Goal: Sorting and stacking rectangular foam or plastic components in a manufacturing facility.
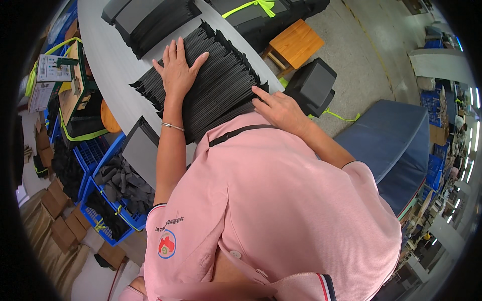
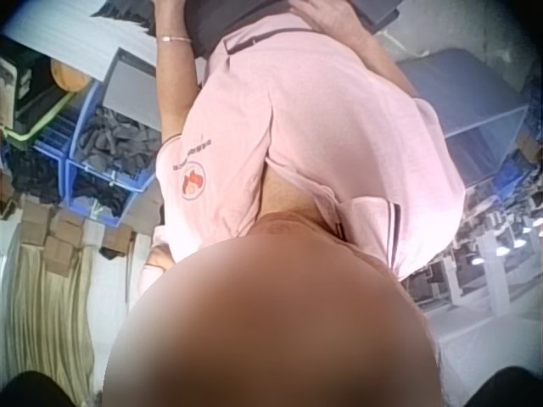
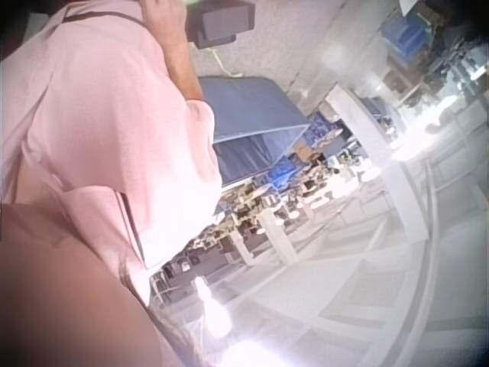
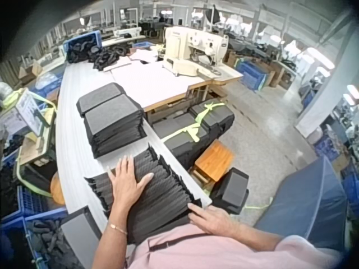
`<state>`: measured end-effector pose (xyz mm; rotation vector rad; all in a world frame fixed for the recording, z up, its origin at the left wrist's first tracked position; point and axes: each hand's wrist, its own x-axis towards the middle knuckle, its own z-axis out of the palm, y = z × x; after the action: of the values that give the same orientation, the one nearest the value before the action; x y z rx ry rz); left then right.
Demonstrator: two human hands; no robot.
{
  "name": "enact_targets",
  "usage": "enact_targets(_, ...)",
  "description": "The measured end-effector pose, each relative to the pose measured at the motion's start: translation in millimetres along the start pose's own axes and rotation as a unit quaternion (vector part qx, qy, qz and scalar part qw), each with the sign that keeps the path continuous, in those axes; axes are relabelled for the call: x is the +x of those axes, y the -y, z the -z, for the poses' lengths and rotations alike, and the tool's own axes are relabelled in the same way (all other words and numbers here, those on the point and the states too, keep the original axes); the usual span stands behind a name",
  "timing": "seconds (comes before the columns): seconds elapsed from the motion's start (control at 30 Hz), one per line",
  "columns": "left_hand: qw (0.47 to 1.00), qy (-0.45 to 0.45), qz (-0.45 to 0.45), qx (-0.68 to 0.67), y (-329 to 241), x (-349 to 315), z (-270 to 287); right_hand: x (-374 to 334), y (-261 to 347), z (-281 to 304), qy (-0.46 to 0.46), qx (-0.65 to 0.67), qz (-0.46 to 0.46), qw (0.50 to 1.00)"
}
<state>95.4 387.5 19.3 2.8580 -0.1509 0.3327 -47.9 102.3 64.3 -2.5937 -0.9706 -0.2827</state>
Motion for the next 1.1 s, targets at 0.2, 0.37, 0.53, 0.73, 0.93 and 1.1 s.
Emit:
enact_targets(0.2,1.0,0.002,-0.002,0.002,-1,1,0,2,-1,-2,-0.006,0.013,0.005,1.0)
enact_targets(0.37,1.0,0.001,-0.002,0.004,0,0,0,8,3,0,0.024,0.038,-0.031,0.999)
enact_targets(0.53,1.0,0.001,-0.003,0.003,0,0,-1,12,5,-3,0.13,0.02,-0.08,0.988)
enact_targets(0.73,1.0,0.003,0.0,0.002,0,1,-2,11,4,-4,0.121,0.027,-0.075,0.989)
enact_targets(0.93,1.0,0.001,-0.002,0.007,0,1,-1,11,1,-5,0.091,0.043,-0.067,0.993)
enact_targets(1.1,1.0,0.002,-0.001,0.003,0,1,-1,14,4,0,0.069,0.056,-0.057,0.994)
